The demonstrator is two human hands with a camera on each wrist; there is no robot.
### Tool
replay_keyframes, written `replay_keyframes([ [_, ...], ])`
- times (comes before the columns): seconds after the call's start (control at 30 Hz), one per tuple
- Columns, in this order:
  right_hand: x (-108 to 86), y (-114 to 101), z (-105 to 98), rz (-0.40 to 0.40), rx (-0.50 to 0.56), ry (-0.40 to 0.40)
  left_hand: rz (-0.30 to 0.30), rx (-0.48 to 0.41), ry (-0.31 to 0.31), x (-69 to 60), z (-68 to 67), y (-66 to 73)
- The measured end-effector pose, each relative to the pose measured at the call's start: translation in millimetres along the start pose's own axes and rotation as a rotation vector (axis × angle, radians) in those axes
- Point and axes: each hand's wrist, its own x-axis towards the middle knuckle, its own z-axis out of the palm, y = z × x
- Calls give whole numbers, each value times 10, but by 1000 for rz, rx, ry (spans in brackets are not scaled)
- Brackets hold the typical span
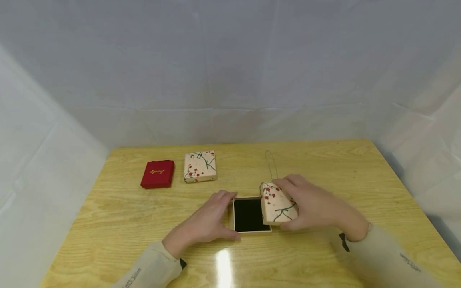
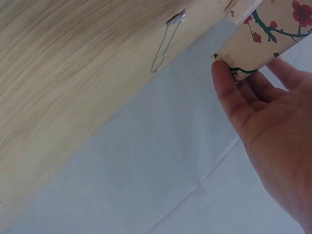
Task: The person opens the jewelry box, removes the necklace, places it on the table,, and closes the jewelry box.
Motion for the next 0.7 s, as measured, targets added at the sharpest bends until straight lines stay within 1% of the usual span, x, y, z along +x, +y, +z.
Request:
replay_keyframes([
  [0.2,148,-122,113,-18,-18,1,-13,-21,2,10,1,12],
  [0.4,282,-246,192,-28,-25,-5,-12,-32,4,3,2,0],
  [0.57,370,-326,238,-42,-32,-15,-27,-58,9,-5,8,-10],
  [0.7,426,-362,293,-58,-45,-19,-19,-79,20,-8,13,-22],
])
